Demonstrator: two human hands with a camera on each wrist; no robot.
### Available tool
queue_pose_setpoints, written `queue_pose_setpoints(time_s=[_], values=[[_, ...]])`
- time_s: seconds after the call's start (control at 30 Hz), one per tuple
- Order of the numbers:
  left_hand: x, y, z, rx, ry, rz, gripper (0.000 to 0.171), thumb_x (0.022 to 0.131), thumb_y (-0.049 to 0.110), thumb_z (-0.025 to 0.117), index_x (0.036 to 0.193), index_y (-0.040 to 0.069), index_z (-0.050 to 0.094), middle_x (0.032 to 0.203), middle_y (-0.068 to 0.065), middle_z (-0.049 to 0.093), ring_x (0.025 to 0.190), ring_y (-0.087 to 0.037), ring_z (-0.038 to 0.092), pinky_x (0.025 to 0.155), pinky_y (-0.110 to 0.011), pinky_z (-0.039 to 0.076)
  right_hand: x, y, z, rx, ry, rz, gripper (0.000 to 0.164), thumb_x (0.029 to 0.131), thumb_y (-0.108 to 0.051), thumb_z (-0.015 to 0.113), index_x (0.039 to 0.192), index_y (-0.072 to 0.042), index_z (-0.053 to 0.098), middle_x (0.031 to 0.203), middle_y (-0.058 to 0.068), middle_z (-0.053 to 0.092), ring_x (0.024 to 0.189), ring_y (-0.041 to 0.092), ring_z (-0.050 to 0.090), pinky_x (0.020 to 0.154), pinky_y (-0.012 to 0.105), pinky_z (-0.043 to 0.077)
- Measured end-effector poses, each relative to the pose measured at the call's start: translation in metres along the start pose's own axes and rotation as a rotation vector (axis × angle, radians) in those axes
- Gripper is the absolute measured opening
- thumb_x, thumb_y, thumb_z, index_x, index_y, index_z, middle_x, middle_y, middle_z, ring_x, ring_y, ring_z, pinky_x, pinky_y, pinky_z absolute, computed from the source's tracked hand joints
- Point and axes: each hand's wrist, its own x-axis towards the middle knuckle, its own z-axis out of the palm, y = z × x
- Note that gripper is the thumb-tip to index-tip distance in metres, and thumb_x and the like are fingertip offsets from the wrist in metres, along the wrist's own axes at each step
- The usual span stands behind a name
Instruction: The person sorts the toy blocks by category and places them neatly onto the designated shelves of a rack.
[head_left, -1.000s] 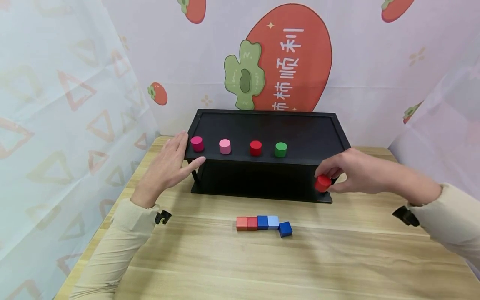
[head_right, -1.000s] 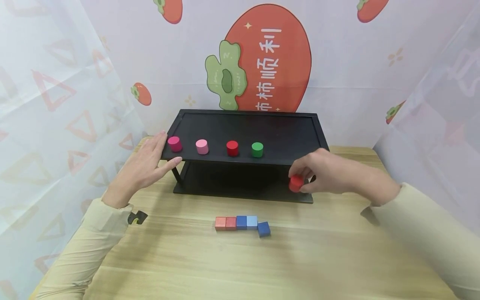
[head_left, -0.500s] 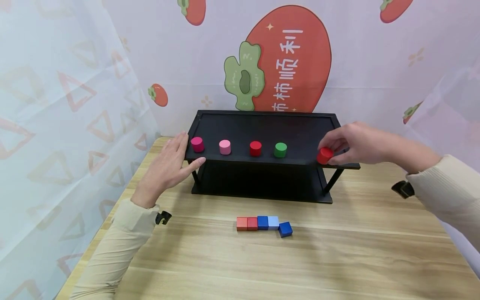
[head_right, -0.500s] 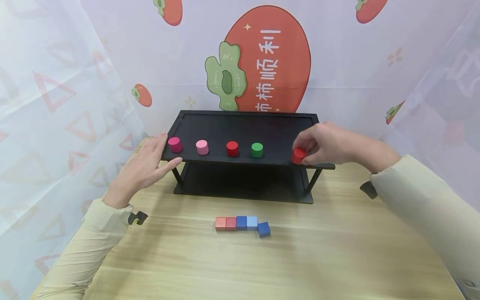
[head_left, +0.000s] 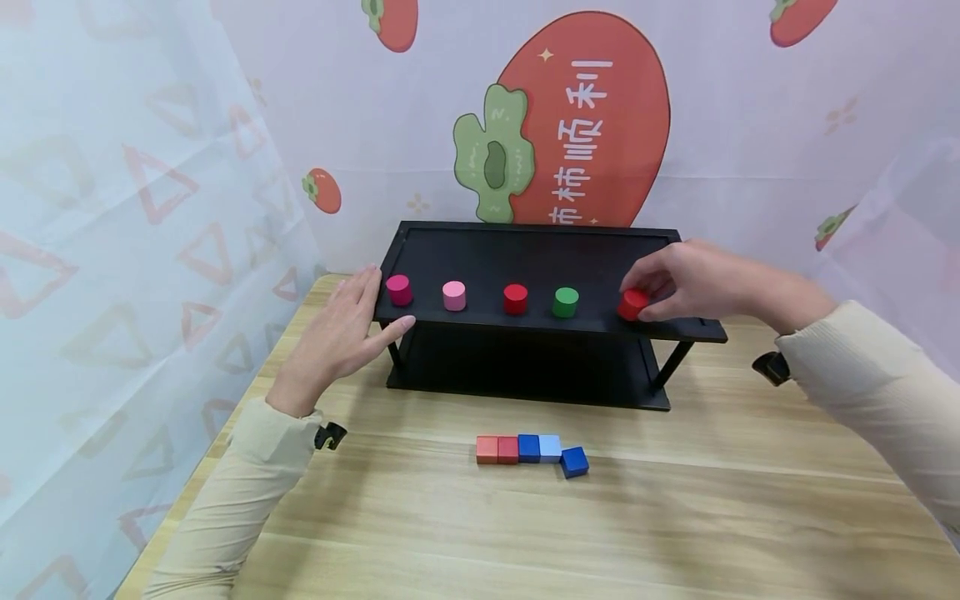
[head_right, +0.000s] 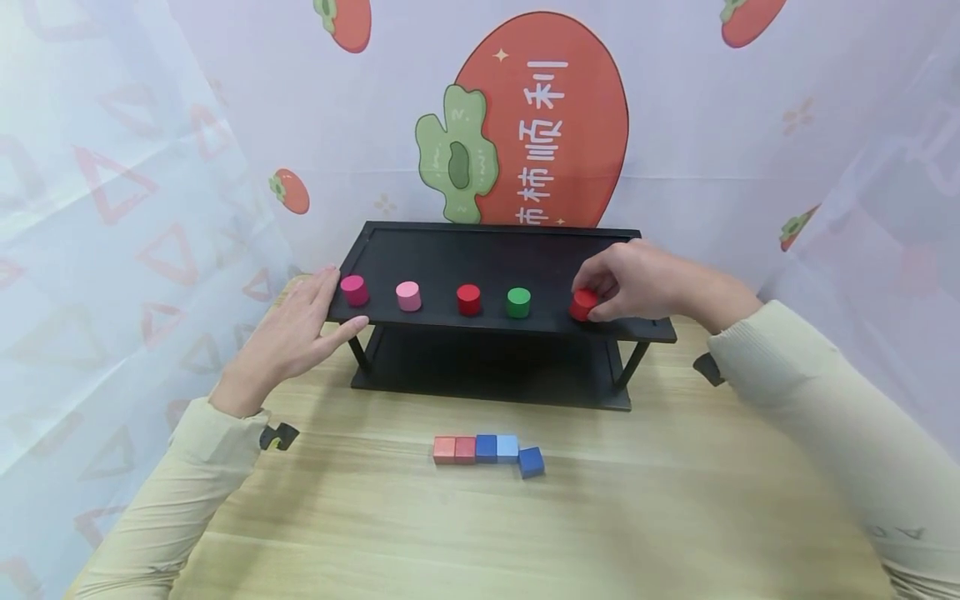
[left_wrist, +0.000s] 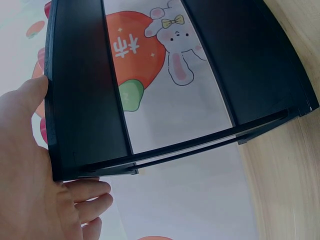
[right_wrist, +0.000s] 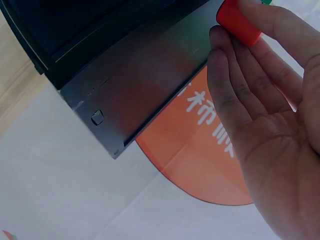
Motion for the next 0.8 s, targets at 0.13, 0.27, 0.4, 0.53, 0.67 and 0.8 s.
queue_pose_setpoints(time_s=[0.13,0.27,0.4,0.53,0.67,0.8], values=[[0.0011,-0.0006,0.0009,0.004,-0.002,-0.003,0.105,0.101,0.074,0.045,0.169,0.002,0.010,0.179,-0.017,0.012,0.166,-0.036,0.012,0.137,-0.054,0.008,0.0038,-0.0002,0.0012,0.001,0.004,-0.001,0.037,0.088,-0.014,0.087,0.123,-0.012,0.075,0.114,0.006,0.078,0.101,0.020,0.075,0.094,0.045,0.065],[0.0016,-0.0016,0.0019,0.005,0.001,-0.002,0.105,0.101,0.075,0.044,0.170,0.003,0.010,0.179,-0.016,0.012,0.166,-0.036,0.012,0.137,-0.054,0.008,0.0068,0.0006,0.0027,0.005,-0.003,-0.012,0.038,0.087,-0.013,0.087,0.123,-0.011,0.075,0.115,0.008,0.077,0.101,0.021,0.075,0.094,0.046,0.065],[0.0021,-0.0013,0.0019,0.007,0.004,0.004,0.105,0.101,0.074,0.045,0.169,0.002,0.011,0.179,-0.017,0.012,0.166,-0.036,0.013,0.137,-0.054,0.008,0.0077,0.0006,0.0036,-0.001,-0.008,-0.012,0.041,0.087,-0.013,0.088,0.125,-0.009,0.074,0.116,0.010,0.077,0.102,0.022,0.074,0.094,0.047,0.065],[0.0012,-0.0007,0.0013,0.004,-0.001,-0.001,0.105,0.101,0.074,0.045,0.169,0.003,0.010,0.179,-0.017,0.011,0.166,-0.036,0.012,0.137,-0.054,0.008,0.0088,0.0010,0.0044,-0.003,-0.008,-0.015,0.041,0.087,-0.013,0.088,0.125,-0.009,0.075,0.116,0.010,0.077,0.101,0.022,0.074,0.093,0.047,0.065],[0.0007,-0.0014,0.0015,0.003,0.001,-0.005,0.105,0.101,0.075,0.044,0.170,0.003,0.010,0.179,-0.017,0.012,0.166,-0.036,0.012,0.137,-0.054,0.007,0.0096,0.0012,0.0057,-0.004,-0.009,-0.018,0.041,0.087,-0.013,0.087,0.125,-0.008,0.075,0.115,0.010,0.078,0.101,0.023,0.074,0.093,0.046,0.065],[0.0011,-0.0022,0.0020,0.003,0.010,0.000,0.105,0.101,0.075,0.044,0.169,0.002,0.011,0.179,-0.017,0.012,0.166,-0.036,0.012,0.137,-0.054,0.008,0.0096,0.0005,0.0059,0.003,-0.010,-0.016,0.042,0.087,-0.013,0.087,0.127,-0.007,0.074,0.116,0.011,0.078,0.101,0.023,0.075,0.093,0.046,0.065]])
